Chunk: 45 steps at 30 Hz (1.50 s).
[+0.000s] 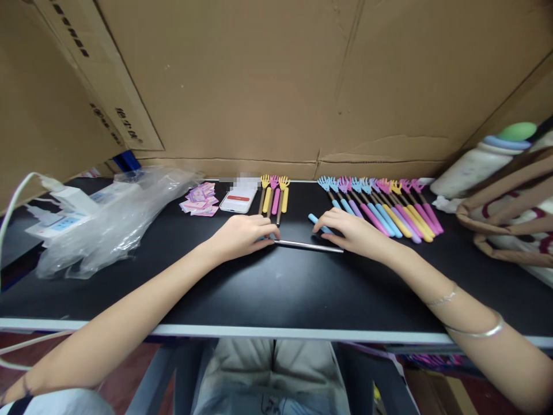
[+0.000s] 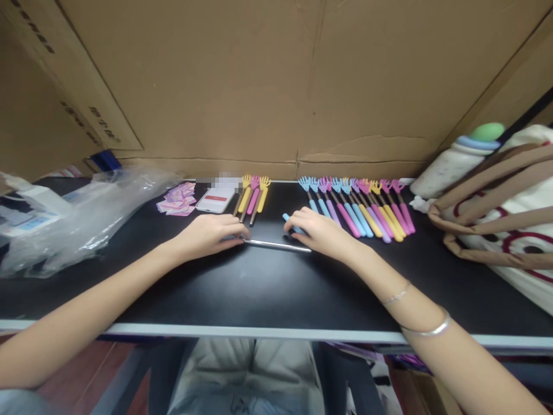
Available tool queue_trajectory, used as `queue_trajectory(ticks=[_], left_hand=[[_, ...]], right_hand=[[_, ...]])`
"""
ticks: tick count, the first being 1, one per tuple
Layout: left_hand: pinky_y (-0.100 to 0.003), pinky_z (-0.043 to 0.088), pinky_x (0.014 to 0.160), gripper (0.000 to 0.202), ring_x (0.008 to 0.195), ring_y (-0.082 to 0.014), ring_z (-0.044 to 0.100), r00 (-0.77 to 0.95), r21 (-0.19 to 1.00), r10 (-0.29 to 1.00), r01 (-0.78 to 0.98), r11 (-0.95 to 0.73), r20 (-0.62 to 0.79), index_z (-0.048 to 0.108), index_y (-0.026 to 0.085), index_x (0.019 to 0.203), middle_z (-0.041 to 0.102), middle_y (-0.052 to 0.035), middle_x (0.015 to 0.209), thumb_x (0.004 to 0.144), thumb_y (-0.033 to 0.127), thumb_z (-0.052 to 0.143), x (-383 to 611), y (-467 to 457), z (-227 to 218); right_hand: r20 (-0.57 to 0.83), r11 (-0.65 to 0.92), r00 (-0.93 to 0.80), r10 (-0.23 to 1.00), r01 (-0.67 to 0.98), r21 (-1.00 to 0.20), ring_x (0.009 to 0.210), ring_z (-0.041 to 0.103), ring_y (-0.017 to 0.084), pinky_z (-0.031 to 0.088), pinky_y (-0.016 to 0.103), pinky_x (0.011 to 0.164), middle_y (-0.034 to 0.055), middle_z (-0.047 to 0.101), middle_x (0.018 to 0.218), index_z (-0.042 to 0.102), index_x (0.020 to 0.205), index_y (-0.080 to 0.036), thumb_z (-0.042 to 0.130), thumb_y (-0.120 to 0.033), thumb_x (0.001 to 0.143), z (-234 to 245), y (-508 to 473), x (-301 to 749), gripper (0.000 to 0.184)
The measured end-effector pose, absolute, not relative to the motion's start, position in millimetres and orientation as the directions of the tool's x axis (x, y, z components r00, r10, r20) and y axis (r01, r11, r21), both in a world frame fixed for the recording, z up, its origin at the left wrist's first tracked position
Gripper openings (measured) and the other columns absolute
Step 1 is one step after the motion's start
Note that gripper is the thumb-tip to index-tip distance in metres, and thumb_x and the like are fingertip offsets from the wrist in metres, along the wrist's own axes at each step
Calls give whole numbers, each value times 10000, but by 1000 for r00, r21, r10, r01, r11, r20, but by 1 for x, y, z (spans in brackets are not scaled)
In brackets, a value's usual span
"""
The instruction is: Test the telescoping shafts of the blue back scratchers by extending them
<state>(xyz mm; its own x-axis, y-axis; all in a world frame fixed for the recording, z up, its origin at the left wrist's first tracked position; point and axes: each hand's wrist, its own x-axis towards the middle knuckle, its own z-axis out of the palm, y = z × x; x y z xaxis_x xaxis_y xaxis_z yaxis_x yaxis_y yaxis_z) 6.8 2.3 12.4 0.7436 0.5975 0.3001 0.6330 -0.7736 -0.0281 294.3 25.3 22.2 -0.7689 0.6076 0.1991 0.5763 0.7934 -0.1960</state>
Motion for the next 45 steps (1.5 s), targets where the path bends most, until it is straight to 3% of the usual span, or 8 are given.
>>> queue_trajectory(ticks=[10, 15, 23, 29, 36, 45], left_hand=[[-195, 320, 572, 118, 762, -100, 610, 709, -15, 657, 683, -730, 257, 610, 237, 902, 669, 38, 868, 868, 320, 533, -2, 1, 22], [-210, 320, 560, 229, 771, -110, 608, 680, -69, 658, 710, -701, 322, 594, 244, 955, 662, 34, 861, 858, 443, 538, 1, 1, 17], [-210, 354, 594, 168, 816, -108, 596, 669, -43, 643, 704, -708, 373, 593, 243, 954, 647, 33, 884, 854, 376, 569, 14, -2, 6], [-200, 365, 597, 120, 822, -100, 594, 661, -12, 650, 705, -710, 375, 608, 240, 930, 641, 33, 868, 880, 316, 530, 16, -1, 1], [-208, 355, 580, 138, 827, -105, 597, 657, -82, 620, 712, -698, 429, 600, 225, 923, 641, 23, 890, 895, 311, 496, 10, 1, 5], [-211, 342, 555, 168, 800, -118, 604, 611, -120, 670, 770, -626, 422, 602, 228, 935, 658, 13, 932, 904, 341, 480, -4, 4, 20]], right_hand=[[206, 779, -752, 626, 616, -117, 821, 547, 146, 417, 250, 686, 54, 549, 954, 562, 879, -212, 387, -104, 814, 21, 24, 300, 215], [243, 724, -693, 679, 687, -63, 793, 569, 134, 404, 231, 636, 38, 589, 962, 539, 960, -215, 423, -190, 854, 22, 22, 299, 160], [216, 676, -655, 724, 736, -32, 726, 567, 154, 389, 254, 628, 33, 615, 814, 554, 1036, -187, 504, -259, 836, 20, 27, 297, 218], [219, 663, -641, 736, 747, -43, 767, 569, 157, 396, 251, 633, 39, 619, 857, 561, 1094, -204, 489, -261, 843, 16, 27, 299, 267], [225, 656, -635, 739, 754, -30, 824, 591, 162, 422, 255, 648, 43, 633, 934, 560, 1104, -218, 466, -243, 851, 17, 26, 301, 271], [248, 656, -648, 720, 752, 61, 917, 587, 170, 441, 276, 711, 43, 615, 1014, 576, 1088, -234, 417, -200, 872, 28, 26, 310, 270]])
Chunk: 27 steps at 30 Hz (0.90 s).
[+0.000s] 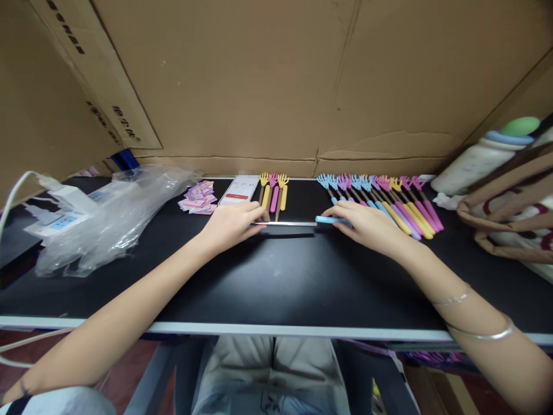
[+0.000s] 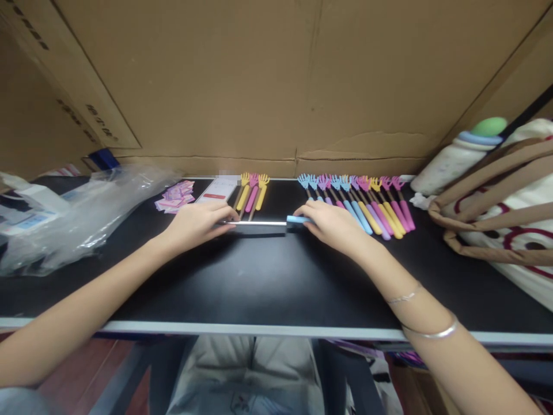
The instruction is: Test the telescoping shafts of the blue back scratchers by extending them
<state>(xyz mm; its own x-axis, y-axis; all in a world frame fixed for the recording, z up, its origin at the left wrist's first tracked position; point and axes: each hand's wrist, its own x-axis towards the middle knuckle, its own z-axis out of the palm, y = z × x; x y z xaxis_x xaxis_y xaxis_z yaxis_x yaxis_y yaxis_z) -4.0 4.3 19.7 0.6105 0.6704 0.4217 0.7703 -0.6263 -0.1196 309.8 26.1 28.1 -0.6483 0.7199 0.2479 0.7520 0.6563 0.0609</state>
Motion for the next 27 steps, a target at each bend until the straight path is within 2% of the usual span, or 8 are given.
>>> queue_trajectory(ticks=[9, 16, 27], left_hand=[[-208, 380, 603, 200, 843, -136, 612, 587, -132, 705, 797, -589, 399, 600, 225, 952, 651, -1, 923, 918, 355, 451, -8, 7, 24], [-208, 338, 549, 206, 849, -137, 604, 597, -157, 692, 791, -591, 405, 604, 237, 952, 654, 0, 952, 921, 368, 447, -7, 7, 21], [-209, 358, 571, 247, 878, -138, 606, 607, -158, 681, 782, -603, 408, 602, 229, 959, 654, -7, 944, 934, 386, 413, -8, 8, 21]], right_hand=[[266, 663, -655, 707, 745, 72, 884, 598, 168, 440, 271, 676, 47, 622, 997, 591, 1064, -245, 422, -226, 874, 31, 22, 309, 254], [249, 667, -657, 712, 743, 55, 868, 593, 163, 431, 255, 663, 41, 618, 967, 591, 1043, -240, 449, -216, 857, 30, 22, 306, 236], [252, 662, -655, 713, 746, 67, 841, 593, 145, 405, 238, 608, 20, 626, 953, 586, 1035, -255, 469, -210, 843, 30, 19, 304, 229]])
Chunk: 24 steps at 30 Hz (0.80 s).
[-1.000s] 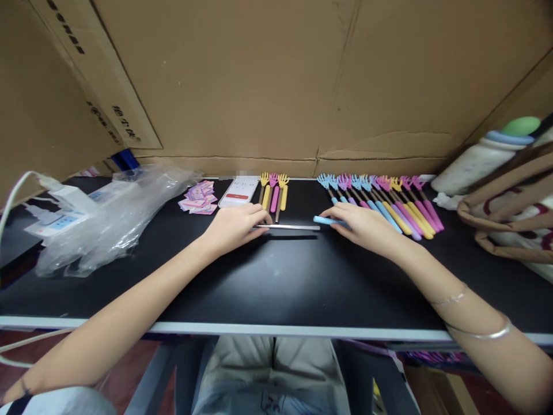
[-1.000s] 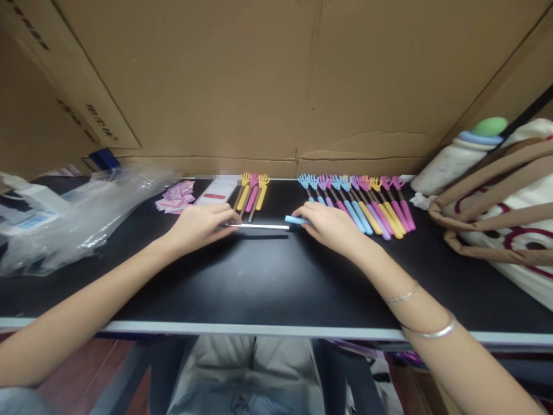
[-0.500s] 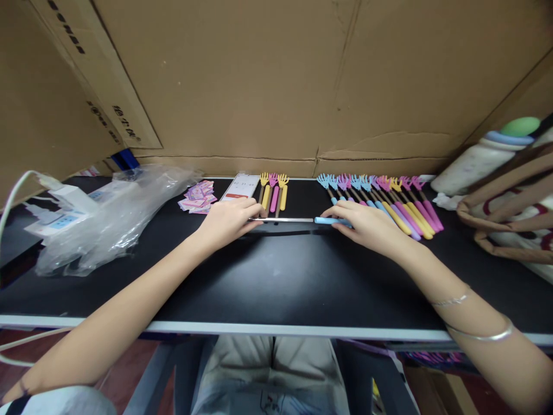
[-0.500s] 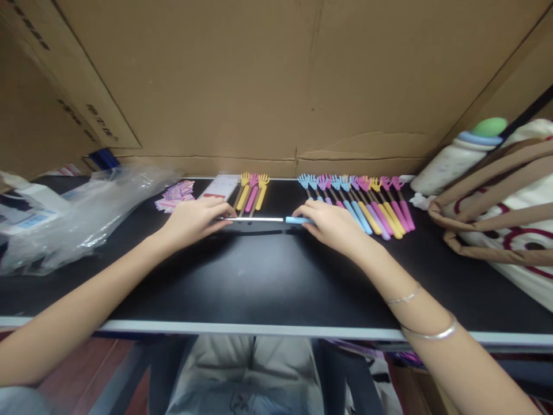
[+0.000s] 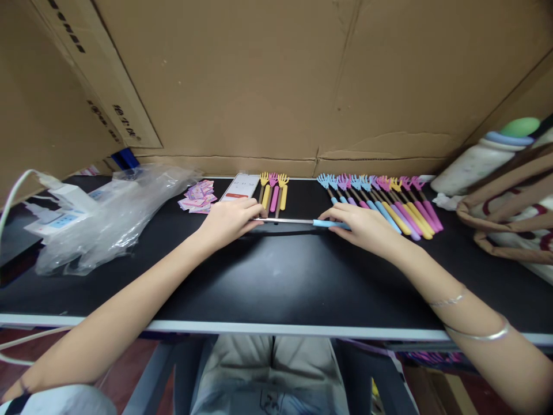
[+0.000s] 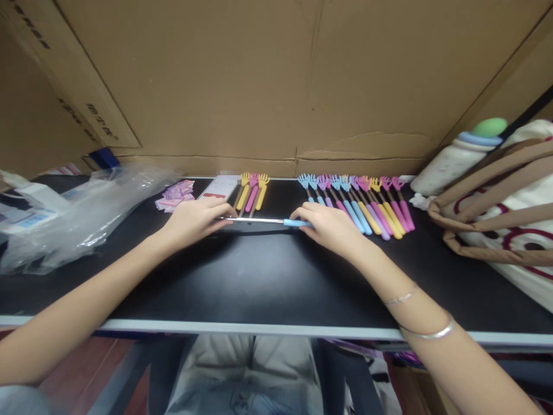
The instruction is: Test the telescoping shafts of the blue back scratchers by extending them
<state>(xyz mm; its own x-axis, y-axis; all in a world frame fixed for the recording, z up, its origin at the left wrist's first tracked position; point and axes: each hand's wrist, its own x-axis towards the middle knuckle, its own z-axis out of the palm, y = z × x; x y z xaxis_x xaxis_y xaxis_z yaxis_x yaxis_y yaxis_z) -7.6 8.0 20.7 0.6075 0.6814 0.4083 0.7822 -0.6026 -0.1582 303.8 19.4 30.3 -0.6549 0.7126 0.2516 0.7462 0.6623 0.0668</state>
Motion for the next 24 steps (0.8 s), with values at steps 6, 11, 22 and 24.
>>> queue_trajectory(ticks=[6, 11, 22, 24], left_hand=[[-205, 363, 564, 248, 849, -133, 609, 603, -156, 685, 786, -598, 410, 604, 227, 952, 655, -11, 951, 934, 379, 410, -8, 8, 20], [-209, 369, 581, 258, 859, -138, 613, 595, -139, 689, 789, -598, 415, 597, 225, 954, 660, -7, 958, 943, 380, 391, -8, 8, 20], [-206, 385, 599, 247, 851, -136, 613, 594, -143, 690, 791, -595, 414, 601, 224, 956, 653, -9, 937, 935, 378, 408, -8, 7, 22], [-209, 379, 594, 236, 843, -133, 613, 592, -143, 684, 791, -595, 427, 599, 228, 953, 651, -3, 933, 931, 380, 419, -9, 8, 21]], right_hand=[[278, 664, -652, 706, 745, 63, 829, 600, 141, 400, 232, 590, 26, 635, 963, 591, 1035, -251, 463, -230, 849, 31, 19, 303, 227], [280, 656, -644, 711, 752, 66, 843, 598, 139, 399, 233, 599, 20, 630, 979, 586, 1046, -252, 463, -221, 852, 31, 19, 303, 232], [288, 660, -647, 706, 749, 66, 834, 601, 139, 402, 236, 584, 26, 628, 1002, 588, 1061, -253, 442, -233, 878, 32, 19, 304, 236], [287, 662, -649, 705, 747, 62, 830, 604, 140, 404, 237, 581, 31, 628, 1006, 588, 1073, -255, 421, -240, 891, 31, 19, 304, 248]])
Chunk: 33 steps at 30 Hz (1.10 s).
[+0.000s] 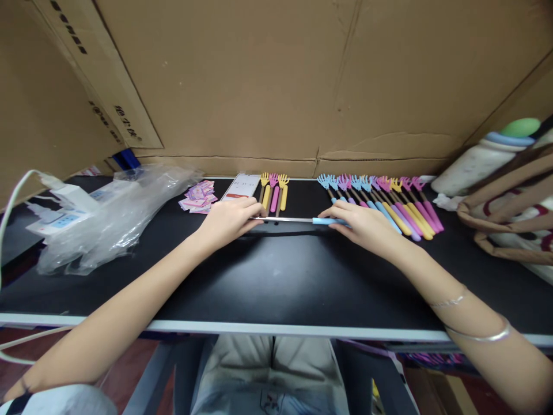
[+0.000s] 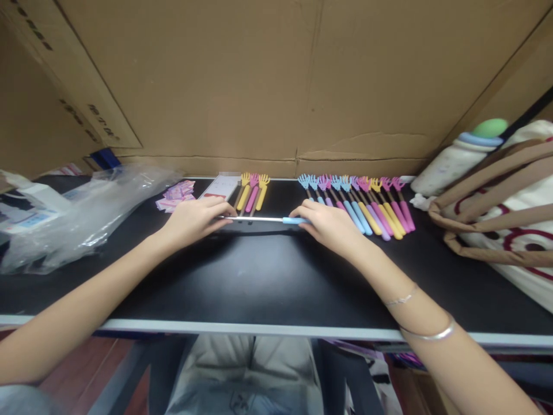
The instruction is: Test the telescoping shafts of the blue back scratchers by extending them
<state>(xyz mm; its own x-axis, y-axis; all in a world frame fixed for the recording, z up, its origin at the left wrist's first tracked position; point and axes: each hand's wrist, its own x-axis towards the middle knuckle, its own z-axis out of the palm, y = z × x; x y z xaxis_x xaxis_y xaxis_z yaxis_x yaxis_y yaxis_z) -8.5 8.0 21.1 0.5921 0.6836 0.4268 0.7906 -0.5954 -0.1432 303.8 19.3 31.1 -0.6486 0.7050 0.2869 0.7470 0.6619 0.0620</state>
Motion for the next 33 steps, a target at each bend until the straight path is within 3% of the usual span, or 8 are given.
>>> queue_trajectory(ticks=[14, 25, 33], left_hand=[[-213, 355, 575, 211, 805, -121, 611, 559, -100, 684, 803, -587, 468, 590, 223, 948, 660, 11, 943, 926, 370, 439, -10, 7, 25], [-211, 356, 582, 252, 824, -120, 612, 573, -133, 646, 791, -597, 504, 609, 226, 968, 657, 1, 961, 937, 385, 416, -13, 8, 27], [-208, 359, 590, 228, 830, -119, 612, 566, -108, 667, 795, -597, 485, 601, 228, 976, 660, 14, 982, 937, 365, 422, -13, 9, 25]], right_hand=[[300, 666, -615, 729, 739, -103, 886, 597, 157, 447, 263, 694, 45, 605, 1091, 545, 1139, -252, 322, -320, 950, 30, 20, 304, 300], [330, 680, -613, 718, 719, -144, 855, 590, 159, 447, 280, 724, 57, 601, 1044, 588, 1140, -248, 332, -329, 948, 34, 21, 304, 330], [357, 683, -615, 704, 723, -103, 833, 593, 160, 448, 282, 708, 60, 602, 1023, 602, 1105, -242, 366, -316, 935, 36, 20, 303, 300]])
